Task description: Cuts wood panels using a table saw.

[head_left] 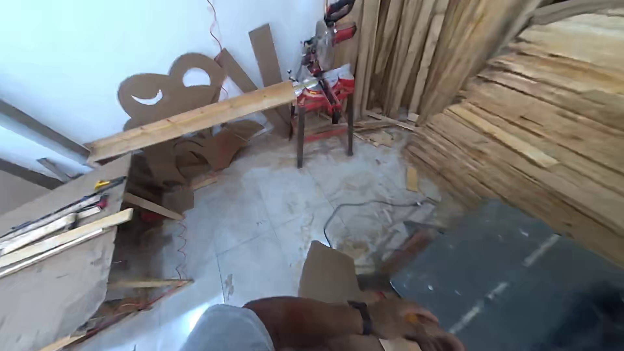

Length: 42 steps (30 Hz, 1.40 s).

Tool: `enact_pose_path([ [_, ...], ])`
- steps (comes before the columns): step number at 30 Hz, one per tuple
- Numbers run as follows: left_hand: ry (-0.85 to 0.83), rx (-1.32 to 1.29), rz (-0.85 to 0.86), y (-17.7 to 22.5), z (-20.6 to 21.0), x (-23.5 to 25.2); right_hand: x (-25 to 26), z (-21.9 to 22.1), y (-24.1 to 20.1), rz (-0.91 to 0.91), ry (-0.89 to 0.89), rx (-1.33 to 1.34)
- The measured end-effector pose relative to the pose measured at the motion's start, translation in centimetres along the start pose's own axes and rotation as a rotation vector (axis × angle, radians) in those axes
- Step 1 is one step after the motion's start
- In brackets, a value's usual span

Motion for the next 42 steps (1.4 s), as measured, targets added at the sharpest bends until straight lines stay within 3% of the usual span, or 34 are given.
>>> enact_pose_path([
  [2, 0.015, 0.151, 0.001, 0.5, -0.9, -1.1, 0.4, 1.0, -3.5, 0.031, -0.048, -0.331],
  [4, -0.052, 0.13, -0.056, 0.4, -0.4, -1.5, 0.7, 0.5, -5.3, 0.161, -0.085, -0.478],
  [7, -0.077, 0.091, -0.249, -0.2, 0.6, -0.7, 0.4, -0.6, -5.3, 0.384, -0.128, -0.366],
  [10, -0.061, 0.285, -0.258, 0.3, 1.2, 0.1, 0.2, -2.6, -3.2, 0.321, -0.121, -0.396],
  [14, -0.024, 0.384, -0.237, 1.1, 2.2, 1.0, -0.2, -4.5, -2.5, 0.392, -0.188, -0.292],
  [16, -0.117, 0.436, -0.216, 2.0, 2.6, 1.6, -0.7, -5.7, -1.9, 0.343, -0.259, -0.162],
  [20, -0.453, 0.639, -0.178, 2.8, -0.1, 2.2, -1.7, -12.5, -4.7, 0.21, -0.289, -0.036],
  [24, -0.563, 0.863, -0.165, 4.7, -6.3, 3.8, -1.6, -24.4, -6.6, 0.111, 0.021, 0.142],
  [27, -0.489, 0.844, -0.192, 5.6, -11.0, 6.6, -2.7, -28.0, -2.4, 0.078, 0.327, 0.236],
  [30, -0.411, 0.747, -0.375, 4.9, -15.1, 9.1, -8.6, -27.3, 7.3, 0.079, 0.767, 0.229],
  [32, -0.412, 0.701, -0.454, 4.3, -16.9, 9.7, -14.8, -24.4, 15.0, 0.256, 1.121, 0.17],
  [33, -0.425, 0.734, -0.474, 4.0, -17.5, 10.0, -16.9, -22.4, 18.8, 0.36, 1.181, 0.145],
  [37, -0.451, 0.91, -0.551, 2.7, -18.2, 12.1, -16.2, -14.6, 26.6, 0.48, 0.713, 0.235],
  [42, -0.541, 0.966, -0.605, 1.7, -16.5, 16.6, -13.9, -14.9, 29.9, 0.358, 0.548, 0.042],
])
Point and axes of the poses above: each hand's wrist, its own x-axis towards the middle knuckle, its own z-axis out of the palm, y = z × x, the point moved 6 cm from there along x, towards the middle knuckle, and after that the axes turned 11 degrees about -z, right-handed, at the moved point
